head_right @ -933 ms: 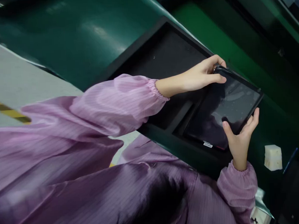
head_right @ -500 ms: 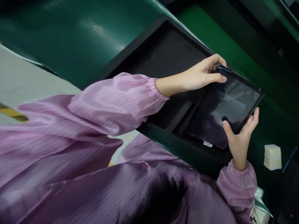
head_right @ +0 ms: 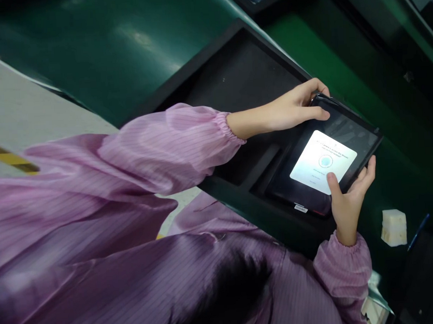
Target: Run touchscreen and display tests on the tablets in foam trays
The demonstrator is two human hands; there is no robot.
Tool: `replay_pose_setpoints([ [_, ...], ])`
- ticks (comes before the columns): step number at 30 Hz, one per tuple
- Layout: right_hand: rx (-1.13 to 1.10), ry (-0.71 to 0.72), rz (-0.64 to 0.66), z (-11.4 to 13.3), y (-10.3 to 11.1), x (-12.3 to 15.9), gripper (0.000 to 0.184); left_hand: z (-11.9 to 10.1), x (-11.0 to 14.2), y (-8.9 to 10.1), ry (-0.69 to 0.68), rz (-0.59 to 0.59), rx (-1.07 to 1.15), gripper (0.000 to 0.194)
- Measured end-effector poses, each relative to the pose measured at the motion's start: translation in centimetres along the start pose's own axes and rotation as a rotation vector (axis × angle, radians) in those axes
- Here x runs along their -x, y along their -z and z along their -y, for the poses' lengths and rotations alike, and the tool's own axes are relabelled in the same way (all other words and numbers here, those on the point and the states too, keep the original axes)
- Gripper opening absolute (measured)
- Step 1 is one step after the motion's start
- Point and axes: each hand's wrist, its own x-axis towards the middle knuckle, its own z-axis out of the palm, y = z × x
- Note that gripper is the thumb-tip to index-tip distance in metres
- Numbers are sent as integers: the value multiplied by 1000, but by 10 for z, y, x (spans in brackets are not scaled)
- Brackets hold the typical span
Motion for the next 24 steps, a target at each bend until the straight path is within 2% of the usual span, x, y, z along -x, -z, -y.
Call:
replay_pose_setpoints([
  [4,-132,-11,-7,-1,2,-1,88,-1,-1,0,-14,-11,-3,25],
  [9,-81,-10,7,0,1,-1,84,-3,-1,0,-5,-20,-4,27],
  [12,-22,-24,34,1,1,2,91,-6,-1,-1,8,-12,2,29],
  [14,27,-4,40,-1,4,3,110,-9,1,-2,31,0,15,30],
  [17,172,168,63,-11,11,2,137,-11,2,-4,64,21,20,29],
  [20,300,351,117,-20,18,1,138,-10,1,-4,77,26,4,29],
  [24,387,408,145,-19,18,3,135,-7,-1,-4,67,3,-15,25],
])
